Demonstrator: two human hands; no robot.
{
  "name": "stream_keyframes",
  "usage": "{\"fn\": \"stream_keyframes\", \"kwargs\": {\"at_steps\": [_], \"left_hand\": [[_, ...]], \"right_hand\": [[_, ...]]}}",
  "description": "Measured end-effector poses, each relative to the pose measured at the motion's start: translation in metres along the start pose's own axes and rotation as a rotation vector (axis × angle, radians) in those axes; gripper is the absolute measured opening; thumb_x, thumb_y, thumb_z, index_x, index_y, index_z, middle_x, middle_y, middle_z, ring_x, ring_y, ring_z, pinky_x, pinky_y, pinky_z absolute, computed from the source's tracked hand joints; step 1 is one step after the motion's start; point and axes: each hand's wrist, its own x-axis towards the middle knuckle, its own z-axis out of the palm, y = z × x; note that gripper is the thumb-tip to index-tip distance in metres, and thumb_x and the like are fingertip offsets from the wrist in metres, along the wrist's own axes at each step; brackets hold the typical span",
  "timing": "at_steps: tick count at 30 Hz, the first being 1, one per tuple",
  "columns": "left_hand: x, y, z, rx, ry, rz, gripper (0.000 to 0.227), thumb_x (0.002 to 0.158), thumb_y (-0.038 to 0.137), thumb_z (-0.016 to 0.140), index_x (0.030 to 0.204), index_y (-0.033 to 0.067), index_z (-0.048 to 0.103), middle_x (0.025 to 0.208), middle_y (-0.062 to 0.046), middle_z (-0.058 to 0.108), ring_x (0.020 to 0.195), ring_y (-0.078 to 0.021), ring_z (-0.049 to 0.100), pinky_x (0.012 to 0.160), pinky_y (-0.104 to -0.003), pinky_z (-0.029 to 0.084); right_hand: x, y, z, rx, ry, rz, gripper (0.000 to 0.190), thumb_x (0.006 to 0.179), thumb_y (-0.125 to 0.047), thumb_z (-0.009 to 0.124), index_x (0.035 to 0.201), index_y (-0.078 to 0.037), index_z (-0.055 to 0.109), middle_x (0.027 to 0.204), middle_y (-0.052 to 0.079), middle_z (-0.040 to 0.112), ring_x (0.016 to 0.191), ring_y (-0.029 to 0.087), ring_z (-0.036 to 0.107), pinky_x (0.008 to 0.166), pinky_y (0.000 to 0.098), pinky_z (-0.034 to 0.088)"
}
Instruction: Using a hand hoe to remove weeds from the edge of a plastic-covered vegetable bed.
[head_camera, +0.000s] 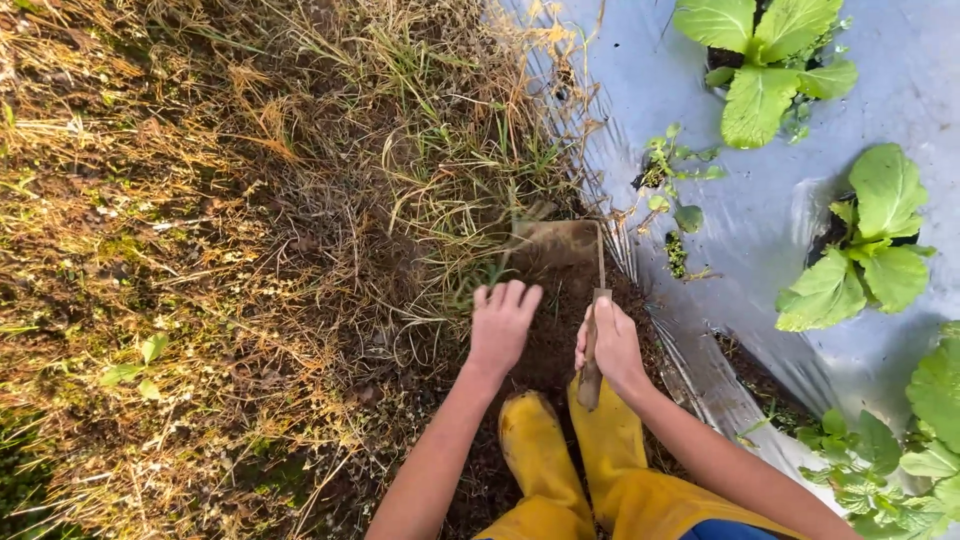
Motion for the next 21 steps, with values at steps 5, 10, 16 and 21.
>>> {"fn": "stream_keyframes", "kwargs": {"at_steps": [5, 10, 16, 21], "left_hand": [[0.014, 0.03, 0.038, -0.113, -0.137, -0.028, 0.03, 0.085, 0.027, 0.079, 0.103, 0.0111, 0.06, 0.085, -0.007, 0.056, 0.083, -0.0285, 0.067, 0.093, -0.048, 0.049], [0.033, 0.036, 0.047, -0.122, -0.331, -0.11, 0.054, 0.075, 0.044, 0.087, 0.101, 0.0067, 0.059, 0.085, -0.01, 0.065, 0.083, -0.033, 0.072, 0.096, -0.061, 0.053], [0.037, 0.036, 0.058, -0.106, -0.353, -0.167, 0.039, 0.083, 0.035, 0.083, 0.102, 0.0072, 0.062, 0.085, -0.008, 0.068, 0.081, -0.0311, 0.074, 0.094, -0.062, 0.055], [0.029, 0.035, 0.059, -0.068, -0.331, -0.099, 0.028, 0.085, 0.029, 0.08, 0.095, 0.011, 0.062, 0.078, -0.003, 0.065, 0.069, -0.026, 0.073, 0.092, -0.057, 0.057]], "right_hand": [[0.0, -0.004, -0.008, 0.0, 0.032, -0.039, 0.048, 0.115, -0.028, 0.025, 0.087, 0.0, 0.052, 0.05, 0.016, 0.056, 0.035, 0.026, 0.061, 0.034, 0.0395, 0.056], [0.002, 0.002, -0.019, 0.031, 0.049, -0.001, 0.046, 0.114, -0.029, 0.027, 0.088, 0.0, 0.051, 0.049, 0.015, 0.055, 0.033, 0.026, 0.06, 0.032, 0.0401, 0.055], [0.006, 0.004, -0.022, 0.037, 0.036, 0.01, 0.045, 0.114, -0.028, 0.028, 0.088, -0.001, 0.053, 0.05, 0.015, 0.057, 0.034, 0.026, 0.061, 0.033, 0.0398, 0.055], [0.001, 0.001, -0.02, 0.029, 0.027, 0.025, 0.044, 0.114, -0.027, 0.029, 0.087, -0.001, 0.052, 0.05, 0.014, 0.056, 0.033, 0.025, 0.059, 0.032, 0.0392, 0.054]]}}
